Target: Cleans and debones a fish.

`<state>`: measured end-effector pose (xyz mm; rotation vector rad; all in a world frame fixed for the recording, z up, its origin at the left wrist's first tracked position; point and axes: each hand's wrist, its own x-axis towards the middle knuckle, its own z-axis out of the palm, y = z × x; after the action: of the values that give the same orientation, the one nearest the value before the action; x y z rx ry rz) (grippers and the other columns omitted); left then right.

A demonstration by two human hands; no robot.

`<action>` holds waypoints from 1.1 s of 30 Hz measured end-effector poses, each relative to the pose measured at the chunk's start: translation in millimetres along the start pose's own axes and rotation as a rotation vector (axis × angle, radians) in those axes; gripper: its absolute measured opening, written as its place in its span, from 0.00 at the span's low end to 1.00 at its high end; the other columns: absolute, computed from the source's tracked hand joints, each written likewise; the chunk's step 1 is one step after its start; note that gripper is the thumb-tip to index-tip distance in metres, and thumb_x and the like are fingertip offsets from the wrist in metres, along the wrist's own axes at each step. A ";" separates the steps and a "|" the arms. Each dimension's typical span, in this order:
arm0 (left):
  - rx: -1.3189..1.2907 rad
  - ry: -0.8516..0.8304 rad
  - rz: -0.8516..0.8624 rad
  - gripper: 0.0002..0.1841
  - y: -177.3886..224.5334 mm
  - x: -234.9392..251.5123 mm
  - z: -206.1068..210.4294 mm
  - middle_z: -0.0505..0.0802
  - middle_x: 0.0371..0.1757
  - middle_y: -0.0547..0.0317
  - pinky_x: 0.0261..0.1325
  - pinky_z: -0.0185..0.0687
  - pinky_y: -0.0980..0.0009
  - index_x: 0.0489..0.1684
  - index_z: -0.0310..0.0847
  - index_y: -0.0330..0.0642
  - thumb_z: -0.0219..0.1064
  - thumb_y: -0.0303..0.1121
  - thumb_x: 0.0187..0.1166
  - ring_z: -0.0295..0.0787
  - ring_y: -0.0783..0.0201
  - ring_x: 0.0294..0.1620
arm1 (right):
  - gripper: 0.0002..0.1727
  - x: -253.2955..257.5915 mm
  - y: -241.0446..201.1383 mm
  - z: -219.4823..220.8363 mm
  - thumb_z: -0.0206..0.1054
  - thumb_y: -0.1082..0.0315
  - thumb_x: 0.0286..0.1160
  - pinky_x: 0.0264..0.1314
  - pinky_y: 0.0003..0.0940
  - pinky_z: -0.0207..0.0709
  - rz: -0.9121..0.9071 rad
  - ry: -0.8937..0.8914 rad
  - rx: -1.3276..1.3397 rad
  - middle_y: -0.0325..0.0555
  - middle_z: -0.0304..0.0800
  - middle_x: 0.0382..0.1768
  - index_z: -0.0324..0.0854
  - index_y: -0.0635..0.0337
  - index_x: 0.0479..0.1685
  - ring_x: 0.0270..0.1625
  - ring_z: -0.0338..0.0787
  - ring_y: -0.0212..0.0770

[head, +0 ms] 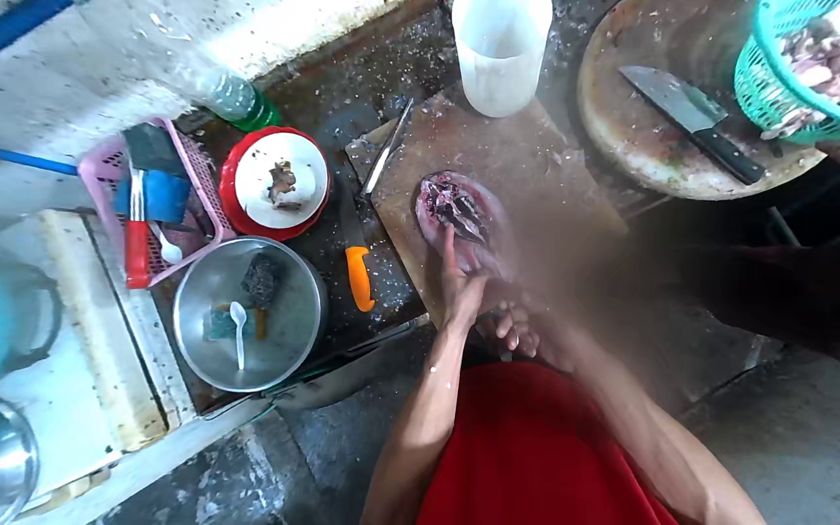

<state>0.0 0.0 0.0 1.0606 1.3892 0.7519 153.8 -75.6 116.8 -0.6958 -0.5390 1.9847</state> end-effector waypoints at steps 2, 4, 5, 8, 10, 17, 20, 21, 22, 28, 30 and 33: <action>0.020 0.007 0.012 0.60 -0.9 -0.2 0.2 0.66 0.91 0.59 0.71 0.83 0.49 0.96 0.47 0.69 0.75 0.14 0.59 0.76 0.55 0.80 | 0.29 1.0 63.4 -45.4 0.47 0.48 0.90 0.20 0.22 0.77 0.048 0.172 0.172 0.56 0.95 0.39 0.71 0.69 0.65 0.25 0.90 0.35; 0.035 0.003 0.041 0.59 -2.2 -0.6 -0.5 0.65 0.92 0.60 0.73 0.81 0.49 0.96 0.47 0.67 0.75 0.15 0.59 0.74 0.55 0.82 | 0.27 2.7 69.4 -46.8 0.56 0.46 0.87 0.19 0.23 0.77 0.112 0.309 0.142 0.50 0.95 0.37 0.76 0.64 0.62 0.23 0.88 0.34; 0.038 0.004 0.055 0.59 -3.1 -0.7 -0.7 0.65 0.92 0.59 0.73 0.81 0.49 0.96 0.47 0.66 0.75 0.15 0.58 0.73 0.56 0.82 | 0.24 3.1 68.3 -43.0 0.59 0.50 0.87 0.20 0.23 0.77 0.102 0.344 0.076 0.49 0.94 0.35 0.77 0.65 0.59 0.23 0.87 0.33; 0.052 0.046 0.018 0.60 -3.2 0.2 1.9 0.70 0.89 0.56 0.70 0.83 0.49 0.96 0.48 0.67 0.76 0.16 0.56 0.77 0.55 0.79 | 0.18 -4.4 67.9 -24.9 0.67 0.59 0.82 0.21 0.27 0.79 0.044 0.405 -0.236 0.47 0.93 0.32 0.79 0.68 0.56 0.23 0.87 0.35; 0.058 0.087 -0.033 0.58 -1.3 1.0 3.1 0.73 0.86 0.53 0.65 0.85 0.47 0.95 0.50 0.68 0.75 0.16 0.59 0.81 0.52 0.74 | 0.20 -16.8 66.3 -14.2 0.69 0.61 0.81 0.22 0.29 0.82 0.010 0.427 -0.338 0.46 0.93 0.33 0.77 0.69 0.60 0.25 0.89 0.36; -0.051 -0.037 -0.057 0.59 -4.8 -0.5 -2.1 0.70 0.88 0.53 0.67 0.86 0.48 0.96 0.45 0.69 0.78 0.18 0.61 0.80 0.52 0.75 | 0.21 -15.8 53.5 -55.5 0.64 0.64 0.83 0.38 0.31 0.89 -0.312 0.755 -0.421 0.48 0.94 0.42 0.71 0.70 0.65 0.38 0.94 0.38; -0.018 -0.066 -0.086 0.63 -0.1 -2.1 -3.1 0.68 0.90 0.54 0.65 0.87 0.46 0.96 0.43 0.73 0.79 0.17 0.58 0.80 0.50 0.75 | 0.19 -8.6 55.6 -63.5 0.48 0.57 0.93 0.24 0.29 0.82 -0.167 0.679 -0.069 0.54 0.95 0.36 0.71 0.67 0.59 0.28 0.92 0.40; -0.022 -0.067 -0.091 0.63 1.8 -0.8 -2.2 0.69 0.89 0.52 0.64 0.88 0.45 0.96 0.43 0.72 0.78 0.16 0.57 0.82 0.49 0.74 | 0.23 -11.3 55.0 -58.5 0.48 0.51 0.92 0.24 0.29 0.82 -0.131 0.566 -0.045 0.55 0.95 0.38 0.70 0.66 0.60 0.28 0.92 0.40; -0.021 -0.063 -0.091 0.63 2.2 -1.5 -1.5 0.70 0.88 0.51 0.62 0.89 0.45 0.96 0.43 0.71 0.77 0.15 0.56 0.82 0.48 0.73 | 0.28 -15.0 56.3 -52.3 0.51 0.45 0.90 0.24 0.28 0.82 -0.081 0.455 0.013 0.55 0.95 0.39 0.71 0.66 0.63 0.28 0.92 0.40; 0.086 -0.013 -0.024 0.62 -1.9 -5.1 2.3 0.68 0.90 0.54 0.68 0.83 0.46 0.96 0.45 0.70 0.76 0.15 0.56 0.77 0.51 0.78 | 0.29 -8.8 63.5 -35.5 0.42 0.43 0.91 0.23 0.23 0.79 0.116 0.283 0.339 0.53 0.95 0.40 0.73 0.60 0.64 0.28 0.92 0.37; 0.102 0.004 -0.001 0.62 -2.2 -4.9 2.2 0.67 0.90 0.54 0.71 0.82 0.47 0.96 0.46 0.67 0.77 0.15 0.56 0.75 0.51 0.80 | 0.27 -4.7 65.0 -36.6 0.45 0.46 0.92 0.22 0.23 0.79 0.117 0.311 0.330 0.53 0.95 0.39 0.73 0.62 0.64 0.27 0.91 0.36; 0.067 0.026 -0.004 0.60 -3.0 -5.7 1.4 0.67 0.90 0.56 0.71 0.82 0.48 0.96 0.46 0.68 0.77 0.16 0.58 0.75 0.53 0.80 | 0.19 -3.7 70.3 -31.9 0.57 0.57 0.88 0.22 0.25 0.81 0.063 0.380 0.091 0.50 0.94 0.36 0.77 0.67 0.59 0.24 0.89 0.34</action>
<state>0.4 -6.5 -0.6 1.1032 1.4462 0.7233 132.1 -108.9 50.5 -1.0133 -0.1993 1.8579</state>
